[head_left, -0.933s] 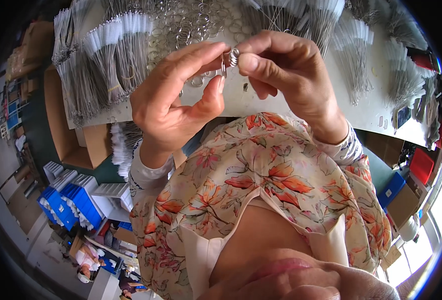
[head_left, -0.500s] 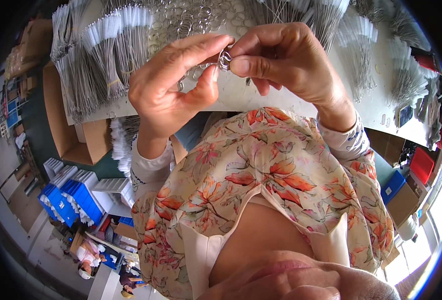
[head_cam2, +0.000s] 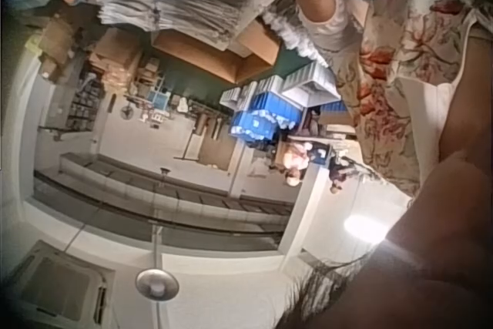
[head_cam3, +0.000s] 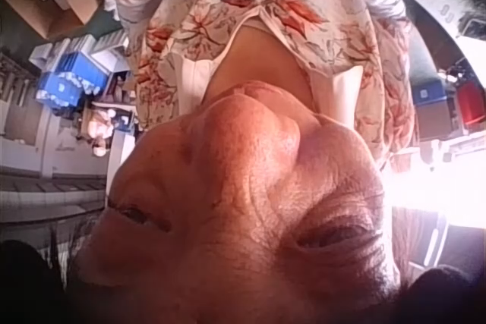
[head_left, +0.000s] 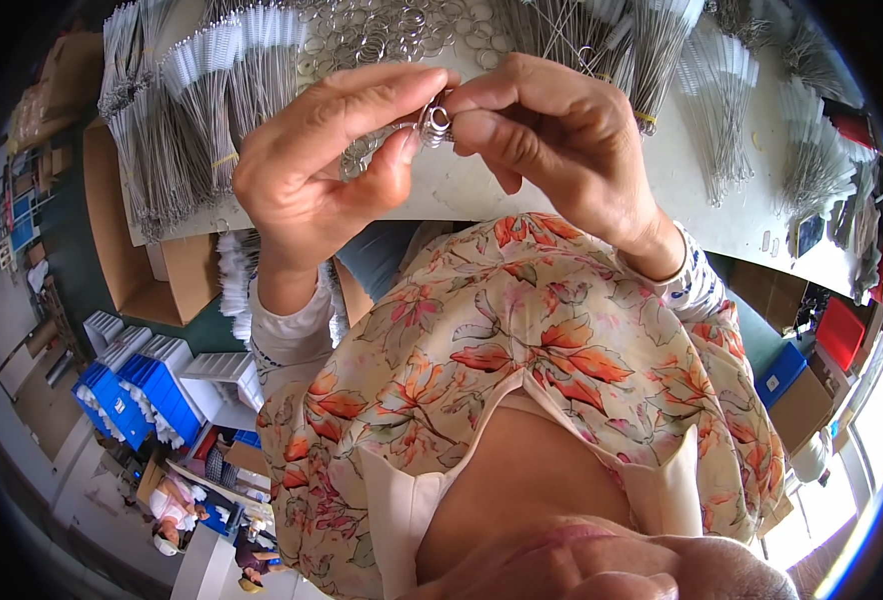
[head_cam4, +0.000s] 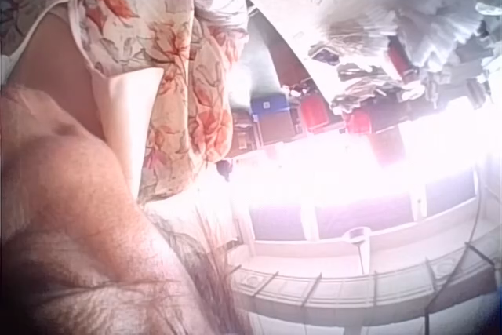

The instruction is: Assembling small wire brushes by attaching metal rings and plastic components by hand at a workbench.

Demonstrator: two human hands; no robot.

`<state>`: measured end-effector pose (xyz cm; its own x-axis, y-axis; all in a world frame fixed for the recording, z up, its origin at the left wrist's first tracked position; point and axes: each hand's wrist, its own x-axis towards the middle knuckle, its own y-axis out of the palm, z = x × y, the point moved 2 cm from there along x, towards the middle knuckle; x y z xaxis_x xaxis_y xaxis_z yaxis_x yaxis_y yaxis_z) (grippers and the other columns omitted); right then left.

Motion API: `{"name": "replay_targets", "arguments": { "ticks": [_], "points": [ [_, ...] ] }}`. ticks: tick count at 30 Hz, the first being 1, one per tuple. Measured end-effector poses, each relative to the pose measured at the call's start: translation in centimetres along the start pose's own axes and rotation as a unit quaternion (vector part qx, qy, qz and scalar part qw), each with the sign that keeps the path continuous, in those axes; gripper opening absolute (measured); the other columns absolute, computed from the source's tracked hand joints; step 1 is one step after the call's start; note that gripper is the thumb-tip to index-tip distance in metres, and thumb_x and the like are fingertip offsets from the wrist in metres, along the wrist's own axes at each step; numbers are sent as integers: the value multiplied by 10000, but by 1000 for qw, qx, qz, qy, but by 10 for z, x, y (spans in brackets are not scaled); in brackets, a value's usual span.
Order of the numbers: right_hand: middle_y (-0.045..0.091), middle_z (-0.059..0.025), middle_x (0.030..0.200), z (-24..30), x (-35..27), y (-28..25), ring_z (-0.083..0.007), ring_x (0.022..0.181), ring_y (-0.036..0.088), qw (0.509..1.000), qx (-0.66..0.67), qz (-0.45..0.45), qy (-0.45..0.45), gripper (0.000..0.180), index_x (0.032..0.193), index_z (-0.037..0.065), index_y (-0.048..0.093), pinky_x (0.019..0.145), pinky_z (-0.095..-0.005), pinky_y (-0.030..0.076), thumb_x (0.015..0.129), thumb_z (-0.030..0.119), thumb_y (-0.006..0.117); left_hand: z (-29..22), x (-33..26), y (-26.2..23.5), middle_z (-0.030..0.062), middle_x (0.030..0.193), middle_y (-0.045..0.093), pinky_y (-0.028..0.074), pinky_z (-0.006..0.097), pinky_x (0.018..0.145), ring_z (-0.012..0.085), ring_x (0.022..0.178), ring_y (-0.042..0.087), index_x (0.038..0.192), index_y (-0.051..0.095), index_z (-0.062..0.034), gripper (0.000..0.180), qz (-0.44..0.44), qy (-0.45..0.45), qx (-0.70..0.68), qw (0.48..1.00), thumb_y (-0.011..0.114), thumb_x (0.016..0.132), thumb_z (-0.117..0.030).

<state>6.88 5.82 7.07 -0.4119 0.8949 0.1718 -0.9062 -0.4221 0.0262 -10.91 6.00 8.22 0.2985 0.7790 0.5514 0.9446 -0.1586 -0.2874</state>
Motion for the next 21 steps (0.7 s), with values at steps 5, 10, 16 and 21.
{"name": "replay_targets", "arguments": {
  "ticks": [5,10,16,21],
  "points": [
    [591,-14,707,0,-1,3,-36,542,485,990,107,-2,87,150,975,13,621,466,-186,402,879,122,584,1,1,1,168,898,662,534,279,679,233,806,658,963,652,41,277,-10,87,77,993,623,689,72],
    [595,-13,710,0,-1,3,-37,534,495,998,48,-11,43,132,965,11,628,460,-183,406,870,93,588,-6,7,-5,165,898,661,535,271,666,220,795,658,957,654,40,260,52,52,93,993,635,700,73],
    [589,-39,755,6,-2,2,-46,562,503,1000,15,-14,21,117,949,-28,622,486,-187,426,867,41,575,-6,9,-7,165,898,660,532,250,641,206,774,655,952,658,35,236,67,74,99,990,643,717,57],
    [626,-91,756,8,1,2,-174,643,606,993,-101,-35,-52,94,882,17,655,555,-267,473,789,19,639,-3,6,-9,158,897,659,532,245,655,193,771,652,956,657,36,256,65,38,89,993,635,706,82]
  ]
}}
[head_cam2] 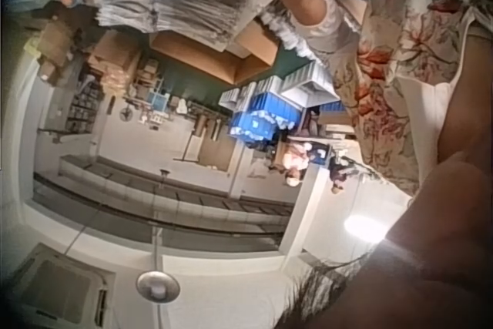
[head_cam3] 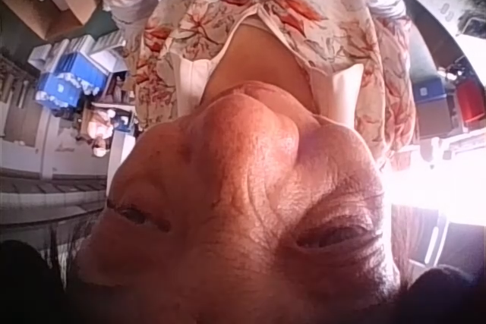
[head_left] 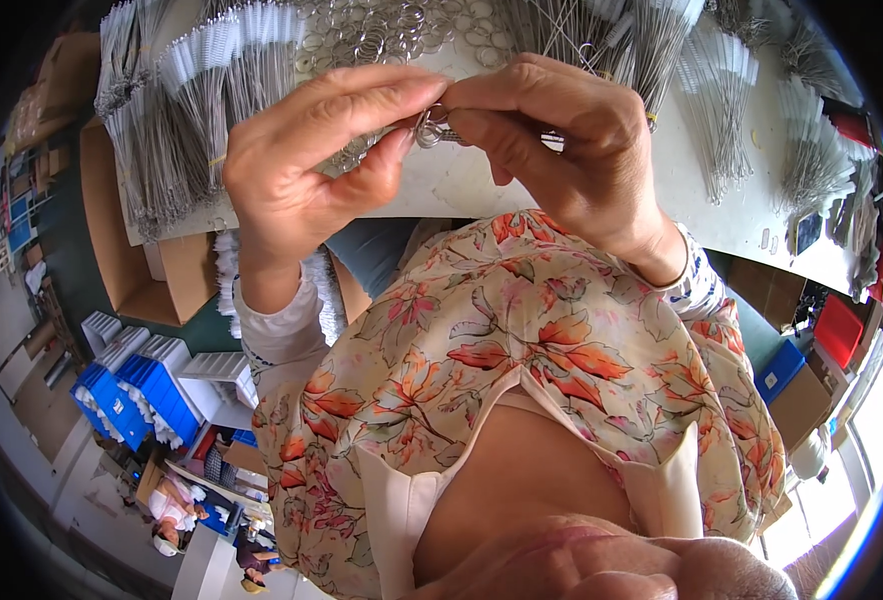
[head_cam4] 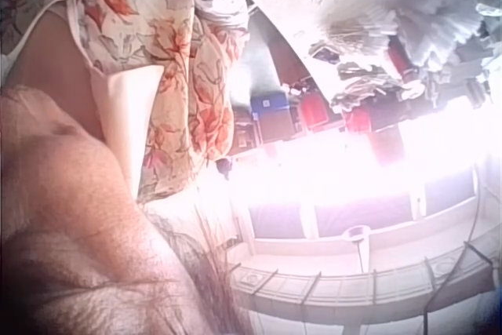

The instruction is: Assembling small wire brushes by attaching metal rings and plastic components by hand at a workbench.

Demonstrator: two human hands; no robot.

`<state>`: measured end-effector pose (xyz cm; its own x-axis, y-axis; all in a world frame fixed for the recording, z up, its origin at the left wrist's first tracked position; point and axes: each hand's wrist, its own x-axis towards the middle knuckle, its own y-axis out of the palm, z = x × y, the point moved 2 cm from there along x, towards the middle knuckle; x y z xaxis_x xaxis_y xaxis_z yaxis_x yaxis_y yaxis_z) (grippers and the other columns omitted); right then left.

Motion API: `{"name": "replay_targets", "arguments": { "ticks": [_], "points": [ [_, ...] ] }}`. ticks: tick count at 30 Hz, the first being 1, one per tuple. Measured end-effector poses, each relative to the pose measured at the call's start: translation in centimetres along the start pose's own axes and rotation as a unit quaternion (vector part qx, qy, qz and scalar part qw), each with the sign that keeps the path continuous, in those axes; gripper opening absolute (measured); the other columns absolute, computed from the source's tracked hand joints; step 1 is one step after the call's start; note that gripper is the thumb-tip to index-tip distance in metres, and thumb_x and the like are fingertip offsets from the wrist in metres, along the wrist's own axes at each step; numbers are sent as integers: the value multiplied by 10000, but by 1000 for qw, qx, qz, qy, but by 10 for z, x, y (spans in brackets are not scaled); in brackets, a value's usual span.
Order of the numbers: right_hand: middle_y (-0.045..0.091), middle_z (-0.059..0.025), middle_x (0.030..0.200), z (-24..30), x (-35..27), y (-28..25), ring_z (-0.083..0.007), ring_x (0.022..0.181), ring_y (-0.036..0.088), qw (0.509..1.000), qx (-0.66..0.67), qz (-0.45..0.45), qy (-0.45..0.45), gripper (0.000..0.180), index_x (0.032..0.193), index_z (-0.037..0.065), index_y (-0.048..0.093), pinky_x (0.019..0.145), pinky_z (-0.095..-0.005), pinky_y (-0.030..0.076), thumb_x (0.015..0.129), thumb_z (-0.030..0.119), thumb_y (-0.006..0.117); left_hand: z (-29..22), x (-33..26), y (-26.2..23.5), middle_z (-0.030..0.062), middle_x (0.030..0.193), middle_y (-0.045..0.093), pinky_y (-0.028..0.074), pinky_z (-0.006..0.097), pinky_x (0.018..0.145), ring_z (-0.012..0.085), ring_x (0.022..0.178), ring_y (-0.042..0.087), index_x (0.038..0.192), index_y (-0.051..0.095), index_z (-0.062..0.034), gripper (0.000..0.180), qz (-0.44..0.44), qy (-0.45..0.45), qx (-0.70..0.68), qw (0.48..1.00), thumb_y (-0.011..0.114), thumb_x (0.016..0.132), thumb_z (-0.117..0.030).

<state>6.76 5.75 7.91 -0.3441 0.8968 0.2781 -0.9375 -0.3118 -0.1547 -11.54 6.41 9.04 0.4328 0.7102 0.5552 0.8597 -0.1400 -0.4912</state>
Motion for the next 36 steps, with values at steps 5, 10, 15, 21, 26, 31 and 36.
{"name": "replay_targets", "arguments": {
  "ticks": [5,10,15,21,26,31,36],
  "points": [
    [614,-109,756,-6,0,6,-229,651,608,997,-66,-6,-50,122,881,30,656,566,-295,480,764,-3,642,2,-2,0,125,905,657,529,243,677,158,793,639,969,647,47,239,29,-133,-82,987,596,740,92],
    [572,-93,733,-58,-9,34,-240,624,595,995,-100,-5,19,202,939,45,622,554,-322,483,749,-23,602,53,-26,8,99,925,653,518,234,709,121,802,626,1058,605,40,253,29,-332,-145,931,577,806,33],
    [592,-95,808,-107,-30,53,-237,733,600,946,-302,95,-77,234,959,28,608,600,-322,494,737,-43,579,110,-31,-39,129,889,661,503,324,669,242,774,649,967,640,-47,227,4,-333,285,899,629,813,-213],
    [632,-42,878,-92,2,6,-186,781,603,908,-393,31,-145,93,863,61,634,670,-291,519,775,86,623,146,-48,-57,119,861,652,479,405,687,319,800,621,865,640,-73,219,88,-366,526,763,594,820,-282],
    [616,-59,828,-93,36,-54,-280,756,622,827,-562,8,2,128,877,97,620,645,-372,501,820,200,569,131,-54,-64,132,846,652,481,436,698,345,814,615,861,628,-91,228,46,-390,527,753,530,850,-297],
    [643,-142,824,-108,53,-66,-363,783,618,835,-540,23,102,191,845,74,617,712,-457,482,779,209,499,122,-55,-62,151,793,651,494,417,686,327,771,630,919,609,-100,216,21,-383,488,784,510,856,-281],
    [641,-157,834,-121,64,-69,-355,767,622,805,-579,73,108,225,854,49,628,699,-427,492,782,227,511,112,-55,-97,92,736,631,494,275,521,156,603,613,987,584,-46,216,-263,-358,102,890,532,896,-235]
  ]
}}
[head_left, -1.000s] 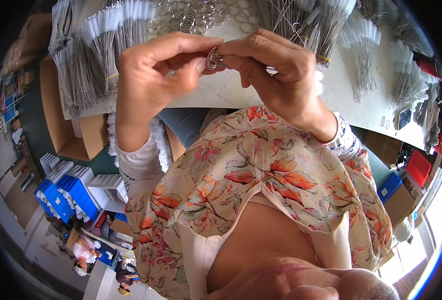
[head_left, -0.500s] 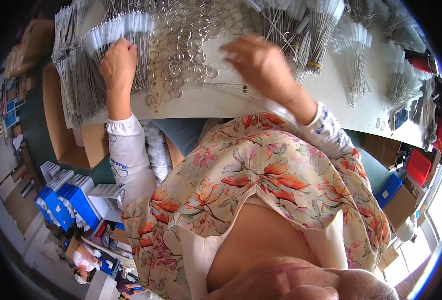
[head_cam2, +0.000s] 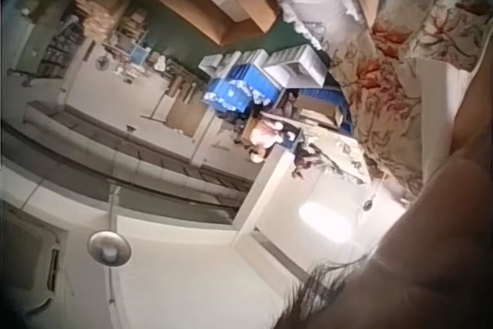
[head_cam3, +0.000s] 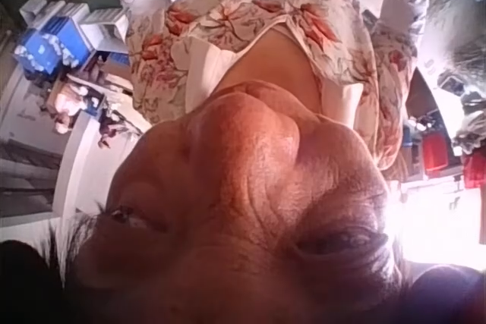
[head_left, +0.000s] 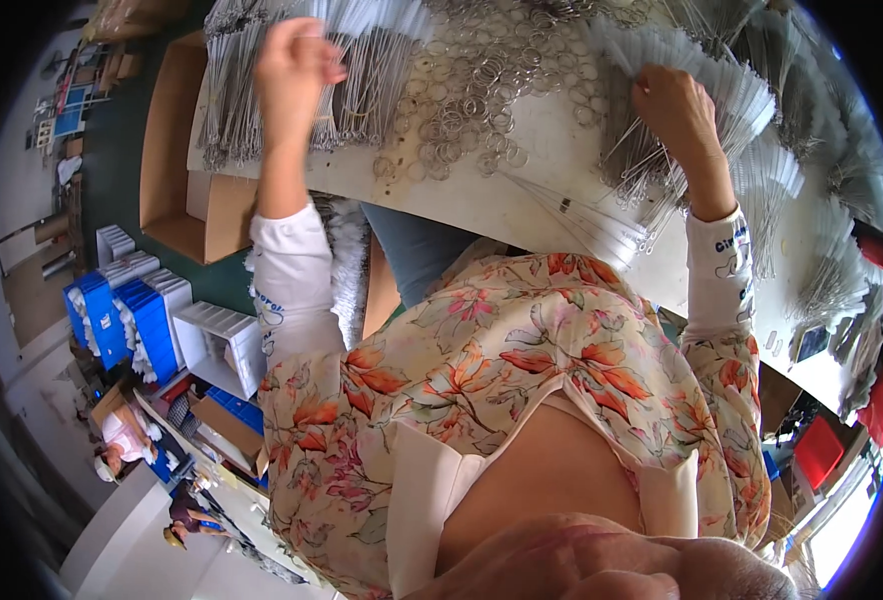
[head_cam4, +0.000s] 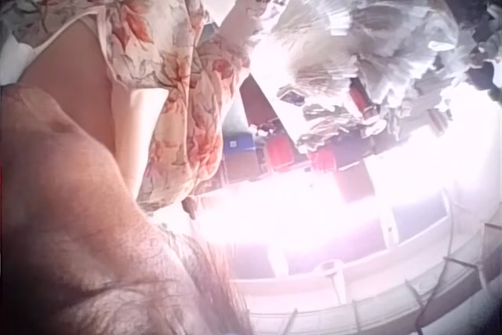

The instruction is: Assembling small wire brushes by attaching metal rings and plastic components by hand at a workbench.

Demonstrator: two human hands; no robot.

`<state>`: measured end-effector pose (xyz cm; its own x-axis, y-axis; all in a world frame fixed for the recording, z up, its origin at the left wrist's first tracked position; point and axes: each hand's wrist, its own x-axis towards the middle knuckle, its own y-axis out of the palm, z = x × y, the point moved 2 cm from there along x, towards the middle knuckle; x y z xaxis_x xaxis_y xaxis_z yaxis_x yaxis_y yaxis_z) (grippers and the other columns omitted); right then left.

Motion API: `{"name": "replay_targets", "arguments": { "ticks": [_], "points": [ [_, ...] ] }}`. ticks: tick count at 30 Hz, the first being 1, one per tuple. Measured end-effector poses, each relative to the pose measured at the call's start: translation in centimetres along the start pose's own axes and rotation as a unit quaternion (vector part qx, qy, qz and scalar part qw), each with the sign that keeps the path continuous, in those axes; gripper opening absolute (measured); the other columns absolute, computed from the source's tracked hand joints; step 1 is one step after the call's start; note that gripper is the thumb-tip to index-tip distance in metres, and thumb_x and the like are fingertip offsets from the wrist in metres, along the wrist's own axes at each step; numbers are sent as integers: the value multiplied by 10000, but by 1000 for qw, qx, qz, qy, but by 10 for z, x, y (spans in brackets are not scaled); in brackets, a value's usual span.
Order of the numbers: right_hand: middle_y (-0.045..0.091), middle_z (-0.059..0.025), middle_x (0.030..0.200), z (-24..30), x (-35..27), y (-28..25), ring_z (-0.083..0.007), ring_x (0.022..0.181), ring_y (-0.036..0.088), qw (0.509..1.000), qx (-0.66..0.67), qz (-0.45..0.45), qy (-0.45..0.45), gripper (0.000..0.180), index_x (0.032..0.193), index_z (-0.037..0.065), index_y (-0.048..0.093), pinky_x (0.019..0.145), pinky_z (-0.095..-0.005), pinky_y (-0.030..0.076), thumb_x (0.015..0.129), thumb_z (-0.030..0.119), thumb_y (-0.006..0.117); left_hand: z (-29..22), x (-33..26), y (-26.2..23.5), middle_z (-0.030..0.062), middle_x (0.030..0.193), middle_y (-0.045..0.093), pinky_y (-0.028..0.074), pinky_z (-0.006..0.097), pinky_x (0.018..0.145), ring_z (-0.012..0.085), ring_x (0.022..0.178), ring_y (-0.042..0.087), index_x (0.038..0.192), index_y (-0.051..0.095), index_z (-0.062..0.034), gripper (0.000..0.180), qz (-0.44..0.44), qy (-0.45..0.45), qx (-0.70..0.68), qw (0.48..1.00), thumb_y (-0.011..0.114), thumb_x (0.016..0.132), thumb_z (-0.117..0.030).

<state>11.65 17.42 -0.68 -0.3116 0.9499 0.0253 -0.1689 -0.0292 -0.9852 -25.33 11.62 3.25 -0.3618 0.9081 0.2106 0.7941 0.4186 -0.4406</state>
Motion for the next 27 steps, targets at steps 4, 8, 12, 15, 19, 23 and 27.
{"name": "replay_targets", "arguments": {
  "ticks": [4,8,12,15,19,23,27],
  "points": [
    [661,-85,751,-9,-5,-31,-198,698,642,947,301,-92,67,244,908,86,666,651,-311,494,815,307,617,54,52,-74,129,807,652,470,326,696,233,698,613,910,641,-35,392,-52,67,348,934,597,824,-415],
    [522,14,720,-32,-11,-55,-90,626,496,545,826,-125,66,92,870,71,566,568,-239,426,899,155,541,136,60,-106,160,825,630,460,366,674,341,734,589,857,632,-55,283,94,72,436,892,579,823,-331],
    [485,11,648,-99,-63,-93,-82,546,454,560,776,-279,73,141,777,83,536,473,-218,360,880,180,541,154,67,-127,95,790,639,446,330,650,199,635,561,865,598,18,258,69,62,306,947,564,872,-237],
    [502,-4,664,-155,-116,-98,-91,559,493,635,674,-334,174,143,831,67,546,461,-234,406,886,198,526,156,68,-125,48,803,628,366,253,473,97,527,461,950,594,-20,217,70,-31,220,973,552,882,-222],
    [590,-22,729,-228,-138,-43,-118,611,565,852,288,-255,355,227,931,102,620,519,-266,467,842,306,580,105,56,-122,14,795,590,225,192,377,27,465,350,1046,588,-46,215,-20,-96,111,989,521,899,-189],
    [678,-29,901,-246,-137,-13,-189,809,643,903,134,-85,400,293,904,191,702,716,-334,519,734,428,678,26,45,-97,-7,826,548,247,177,431,21,514,345,1119,595,-64,248,-72,8,87,994,504,908,-157],
    [679,-45,858,-245,-138,-15,-195,790,641,902,157,-112,386,236,840,174,710,698,-344,517,695,360,719,-10,39,-79,-31,787,505,249,176,452,11,546,327,1133,604,-80,252,-69,50,94,992,496,921,-162]
  ]
}}
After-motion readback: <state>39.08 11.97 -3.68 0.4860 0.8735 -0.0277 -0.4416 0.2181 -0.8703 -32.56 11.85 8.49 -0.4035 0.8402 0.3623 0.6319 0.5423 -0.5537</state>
